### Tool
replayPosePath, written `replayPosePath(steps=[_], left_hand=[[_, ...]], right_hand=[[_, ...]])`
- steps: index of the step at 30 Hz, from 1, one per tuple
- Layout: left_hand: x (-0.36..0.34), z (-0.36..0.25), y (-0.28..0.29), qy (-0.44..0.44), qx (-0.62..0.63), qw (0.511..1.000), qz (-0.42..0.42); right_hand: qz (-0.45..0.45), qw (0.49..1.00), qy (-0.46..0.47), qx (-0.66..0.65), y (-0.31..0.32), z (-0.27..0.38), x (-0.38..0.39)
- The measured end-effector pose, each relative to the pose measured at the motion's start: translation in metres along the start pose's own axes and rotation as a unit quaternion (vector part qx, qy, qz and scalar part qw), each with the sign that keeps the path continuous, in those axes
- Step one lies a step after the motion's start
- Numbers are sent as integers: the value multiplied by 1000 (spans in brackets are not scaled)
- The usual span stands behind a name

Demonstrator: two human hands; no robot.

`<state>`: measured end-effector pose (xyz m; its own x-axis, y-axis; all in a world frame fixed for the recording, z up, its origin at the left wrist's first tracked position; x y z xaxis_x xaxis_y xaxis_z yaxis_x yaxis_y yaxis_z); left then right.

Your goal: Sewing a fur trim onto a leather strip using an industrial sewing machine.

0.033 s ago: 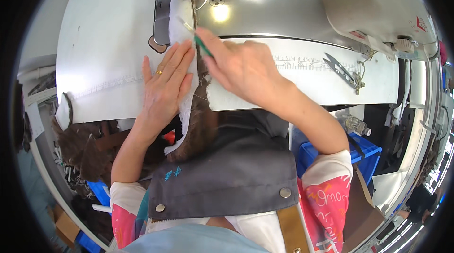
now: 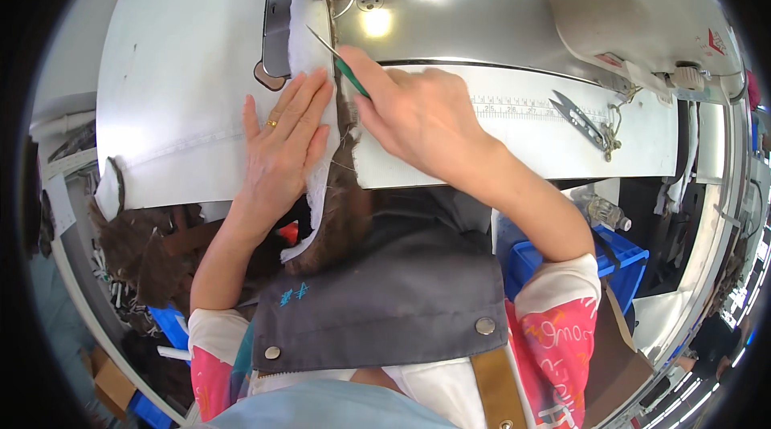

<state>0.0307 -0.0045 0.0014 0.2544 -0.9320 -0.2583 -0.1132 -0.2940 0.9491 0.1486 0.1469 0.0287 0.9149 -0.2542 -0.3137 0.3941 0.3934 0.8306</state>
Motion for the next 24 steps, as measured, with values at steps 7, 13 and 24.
replayPosePath(steps=[7,13,24], left_hand=[[5,2,-4,15,3,1000,-20],[7,2,-5,70,15,995,-69],[4,5,2,-15,-1,1000,-19]], right_hand=[[62,996,-38,-48,-6,5,36],[65,997,-25,-26,-8,7,37],[53,996,-29,-67,8,-13,35]])
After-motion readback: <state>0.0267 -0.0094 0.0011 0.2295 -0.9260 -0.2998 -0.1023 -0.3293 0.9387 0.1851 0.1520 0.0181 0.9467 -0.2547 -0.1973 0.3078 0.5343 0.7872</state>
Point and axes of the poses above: each hand's wrist, its own x-axis away from the middle knuckle, its own y-axis out of the back of the hand, z = x × y, the point moved 1 cm from there along -x, towards the middle knuckle, and after that the axes turned 1 degree about -x, right-handed, at the moved point
